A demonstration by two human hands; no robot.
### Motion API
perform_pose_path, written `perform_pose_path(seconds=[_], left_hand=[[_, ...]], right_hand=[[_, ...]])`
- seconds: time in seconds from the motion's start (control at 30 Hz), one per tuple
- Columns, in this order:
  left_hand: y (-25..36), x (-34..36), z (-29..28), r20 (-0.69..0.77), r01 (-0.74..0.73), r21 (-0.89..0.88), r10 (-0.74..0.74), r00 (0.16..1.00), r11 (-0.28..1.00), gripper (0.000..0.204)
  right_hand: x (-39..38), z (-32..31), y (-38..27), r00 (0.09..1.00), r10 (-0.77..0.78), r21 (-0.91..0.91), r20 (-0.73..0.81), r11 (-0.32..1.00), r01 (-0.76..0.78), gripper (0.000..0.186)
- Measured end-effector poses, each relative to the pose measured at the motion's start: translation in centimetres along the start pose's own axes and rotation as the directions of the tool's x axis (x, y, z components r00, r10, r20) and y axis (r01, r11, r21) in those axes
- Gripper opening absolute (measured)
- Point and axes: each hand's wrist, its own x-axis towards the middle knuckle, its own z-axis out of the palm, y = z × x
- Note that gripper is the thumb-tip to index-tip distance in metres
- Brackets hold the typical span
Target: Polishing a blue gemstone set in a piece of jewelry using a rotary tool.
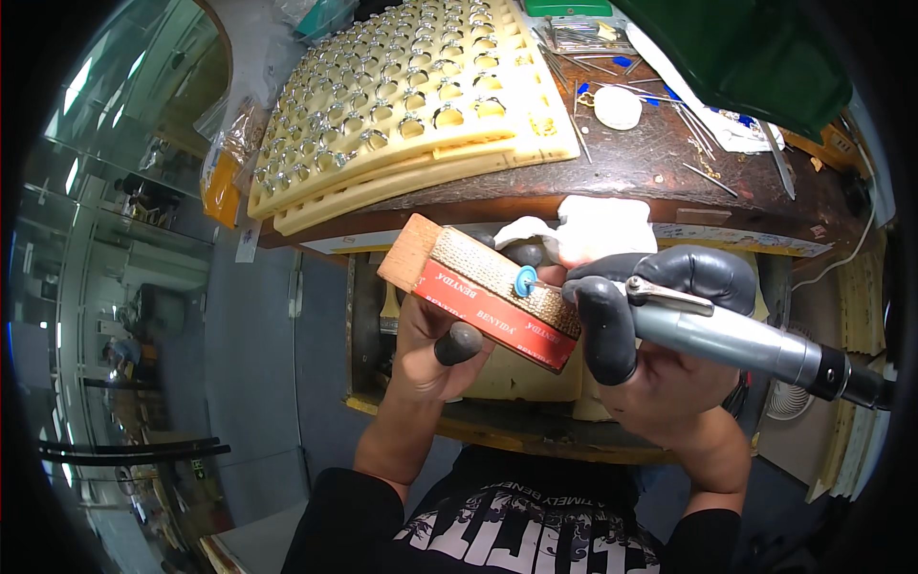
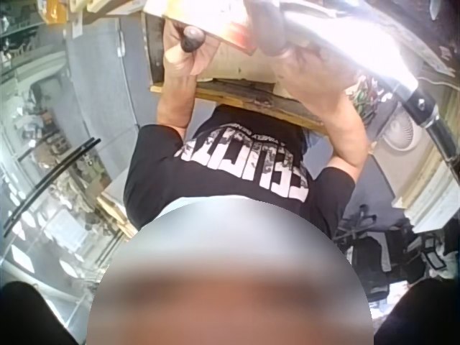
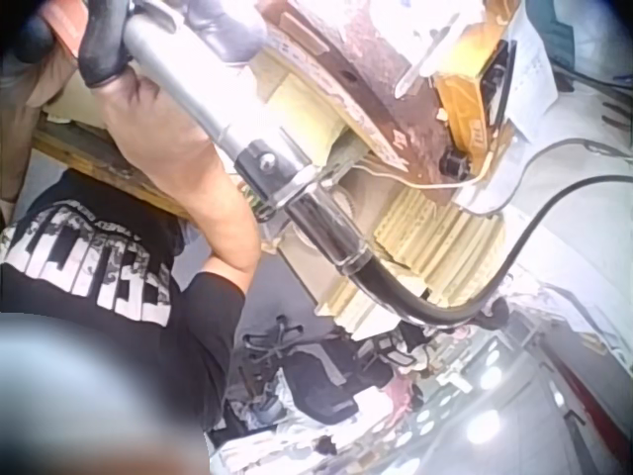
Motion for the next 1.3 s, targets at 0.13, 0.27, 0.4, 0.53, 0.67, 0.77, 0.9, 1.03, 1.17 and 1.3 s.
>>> perform_pose_path(seconds=[0.13, 0.27, 0.4, 0.53, 0.67, 0.77, 0.9, 1.03, 1.17, 1.3], left_hand=[[0.0, -0.2, -0.4, 0.025, 0.008, 0.001, -0.008, 1.0, 1.0, 0.073], [-0.2, -0.1, -0.2, 0.024, -0.016, -0.198, 0.021, 0.999, 0.98, 0.066], [0.0, 0.0, 0.2, 0.009, -0.014, -0.153, 0.015, 1.0, 0.988, 0.067], [0.1, 0.3, 0.2, 0.051, -0.009, -0.141, 0.016, 0.999, 0.99, 0.066], [-0.1, 0.0, -0.1, 0.065, -0.016, -0.161, 0.027, 0.998, 0.987, 0.067], [-0.1, -0.6, -0.7, -0.033, 0.003, 0.021, -0.002, 0.999, 1.0, 0.072], [0.0, 0.0, 0.0, 0.035, -0.001, 0.016, 0.0, 0.999, 1.0, 0.072], [0.1, 0.1, 0.1, 0.028, -0.002, 0.031, 0.001, 1.0, 1.0, 0.071], [0.1, 0.1, 0.3, 0.011, 0.006, 0.032, -0.007, 1.0, 0.999, 0.07], [0.1, 0.2, 0.3, 0.024, 0.003, 0.006, -0.003, 1.0, 1.0, 0.069]], right_hand=[[-0.6, 0.7, 0.4, 0.997, 0.05, 0.102, -0.066, 0.994, -0.043, 0.012], [-0.3, 0.3, -0.1, 1.0, 0.007, 0.014, -0.024, 1.0, -0.006, 0.013], [-0.1, 0.0, 0.1, 0.999, -0.036, -0.058, -0.02, 0.998, 0.035, 0.016], [0.0, -0.2, -0.2, 0.998, -0.051, -0.109, 0.026, 0.993, 0.053, 0.017], [-0.1, -0.2, -0.2, 1.0, -0.028, -0.084, 0.008, 0.996, 0.029, 0.017], [-0.1, -0.4, -0.2, 0.996, -0.083, -0.13, 0.024, 0.988, 0.086, 0.017], [-0.5, -0.7, -0.2, 0.995, -0.071, -0.125, 0.069, 0.989, 0.079, 0.014], [-0.6, -1.2, -0.2, 0.975, -0.161, -0.208, 0.154, 0.959, 0.191, 0.021], [-1.0, -1.1, -0.1, 0.981, -0.14, -0.214, 0.136, 0.962, 0.167, 0.026], [-0.6, -1.2, -0.5, 0.984, -0.1, -0.194, 0.145, 0.973, 0.127, 0.021]])
